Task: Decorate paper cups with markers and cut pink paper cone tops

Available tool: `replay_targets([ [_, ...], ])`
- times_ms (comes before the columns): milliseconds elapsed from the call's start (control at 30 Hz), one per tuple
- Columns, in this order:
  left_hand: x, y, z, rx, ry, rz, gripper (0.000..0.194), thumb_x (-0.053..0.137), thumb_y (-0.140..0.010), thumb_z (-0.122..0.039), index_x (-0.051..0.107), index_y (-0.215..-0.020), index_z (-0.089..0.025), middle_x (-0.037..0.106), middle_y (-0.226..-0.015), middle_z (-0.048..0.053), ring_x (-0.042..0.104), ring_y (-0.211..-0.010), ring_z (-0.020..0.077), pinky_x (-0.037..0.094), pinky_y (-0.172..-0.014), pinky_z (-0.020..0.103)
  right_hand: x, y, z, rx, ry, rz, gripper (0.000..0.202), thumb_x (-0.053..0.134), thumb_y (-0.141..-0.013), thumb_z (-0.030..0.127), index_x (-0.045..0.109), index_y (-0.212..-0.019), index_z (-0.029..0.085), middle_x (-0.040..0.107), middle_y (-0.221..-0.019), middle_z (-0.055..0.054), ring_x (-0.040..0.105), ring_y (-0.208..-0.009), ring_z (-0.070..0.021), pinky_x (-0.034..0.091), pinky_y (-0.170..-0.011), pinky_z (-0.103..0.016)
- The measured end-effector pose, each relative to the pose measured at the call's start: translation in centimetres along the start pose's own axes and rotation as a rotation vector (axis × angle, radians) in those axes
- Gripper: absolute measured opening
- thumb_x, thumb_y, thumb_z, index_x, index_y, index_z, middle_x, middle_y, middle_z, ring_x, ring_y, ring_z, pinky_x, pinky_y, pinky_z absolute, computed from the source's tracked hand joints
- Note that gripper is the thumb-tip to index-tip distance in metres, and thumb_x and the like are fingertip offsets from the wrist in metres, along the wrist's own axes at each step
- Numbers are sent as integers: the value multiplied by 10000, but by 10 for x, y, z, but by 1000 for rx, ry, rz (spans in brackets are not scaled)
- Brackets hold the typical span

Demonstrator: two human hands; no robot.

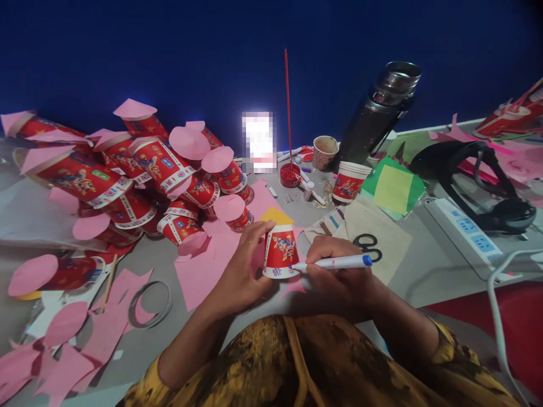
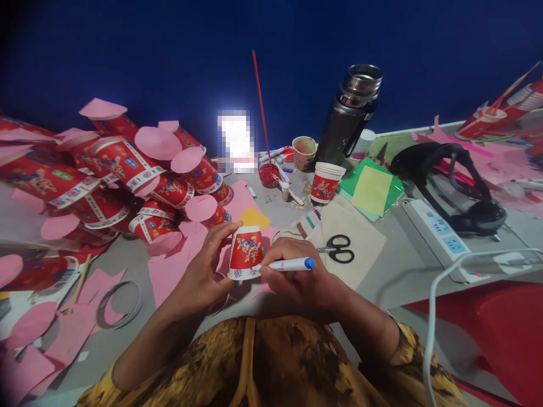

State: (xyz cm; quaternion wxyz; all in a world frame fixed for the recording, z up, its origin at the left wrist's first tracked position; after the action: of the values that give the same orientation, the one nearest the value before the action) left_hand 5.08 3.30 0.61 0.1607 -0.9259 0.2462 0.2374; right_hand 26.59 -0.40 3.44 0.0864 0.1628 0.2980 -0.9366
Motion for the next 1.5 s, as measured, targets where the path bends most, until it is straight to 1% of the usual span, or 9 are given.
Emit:
replay_targets([
  [167, -1, 0, -2, 4, -6, -3, 917, 657, -772, -55, 390, -1595, -358, 454, -1614, 91, 440, -1534, 355, 376, -1294, 600, 1, 0, 0, -11, -4, 3, 71, 647, -1005, 205, 652, -935, 217, 710, -773, -8, 622, -658, -148, 445, -613, -282],
  [333, -1, 0, -1, 3, -4, 3, 918, 654, -763, -57, 387, -1589, -358, 450, -1614, 89, 431, -1537, 352, 377, -1292, 598, 1, -1, 1, 30, 28, 24, 87, 640, -989, 186, 647, -907, 214, 701, -746, -3, 608, -629, -143, 439, -599, -283],
  [533, -1, -1, 0, -7, -8, 6, 906, 650, -754, -71, 393, -1580, -337, 453, -1611, 101, 437, -1532, 357, 381, -1289, 589, -1, -3, 3, 25, 1, -21, 124, 636, -968, 150, 633, -865, 220, 683, -723, 11, 588, -609, -133, 429, -595, -270],
  [633, -1, -2, -2, -10, -10, 7, 908, 658, -739, -76, 401, -1570, -336, 464, -1600, 99, 443, -1521, 360, 384, -1285, 588, 0, -2, 3, 19, -1, -9, 112, 648, -966, 144, 636, -883, 218, 677, -723, 16, 581, -606, -130, 428, -602, -266],
  [800, 0, -1, -2, -7, -9, 14, 909, 664, -749, -82, 395, -1573, -354, 458, -1600, 90, 454, -1508, 356, 396, -1276, 580, 2, -2, 2, -3, -4, 23, 86, 663, -982, 190, 645, -902, 215, 693, -740, 5, 595, -617, -139, 434, -605, -269],
  [967, 0, -1, 0, -11, -13, 3, 884, 684, -774, -102, 408, -1576, -351, 474, -1590, 93, 463, -1505, 363, 400, -1272, 579, 0, -4, 1, 62, -2, -17, 123, 639, -955, 152, 637, -852, 219, 689, -716, 5, 589, -598, -140, 432, -590, -272],
  [1200, 0, 0, 5, -52, 65, -2, 924, 680, -749, -87, 411, -1593, -351, 447, -1622, 93, 441, -1533, 364, 382, -1279, 579, -4, -4, 1, 99, -35, -33, 129, 652, -943, 160, 644, -828, 218, 678, -695, 12, 577, -573, -132, 425, -581, -270],
  [1367, 0, 1, 6, -53, 119, -10, 942, 673, -731, -54, 421, -1591, -343, 440, -1638, 98, 424, -1556, 355, 334, -1307, 582, -8, -2, -3, 116, -44, -81, 129, 670, -955, 189, 659, -828, 212, 684, -692, 3, 598, -590, -142, 431, -571, -273],
  [1500, 0, 1, 6, -68, 144, -17, 938, 717, -742, -81, 422, -1596, -334, 437, -1653, 111, 422, -1564, 361, 358, -1304, 571, -6, -2, 0, 81, -40, -40, 158, 648, -967, 195, 645, -810, 210, 672, -680, -2, 579, -573, -137, 423, -557, -276],
])
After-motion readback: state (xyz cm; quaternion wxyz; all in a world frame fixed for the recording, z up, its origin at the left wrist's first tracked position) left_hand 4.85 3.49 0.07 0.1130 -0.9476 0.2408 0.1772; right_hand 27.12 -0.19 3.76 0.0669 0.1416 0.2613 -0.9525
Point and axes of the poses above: each hand's wrist, its own y-axis away from the middle knuckle, its own x-axis out of the palm, z = x × y, the point moved 4 cm from there along -y, towards the middle knuckle
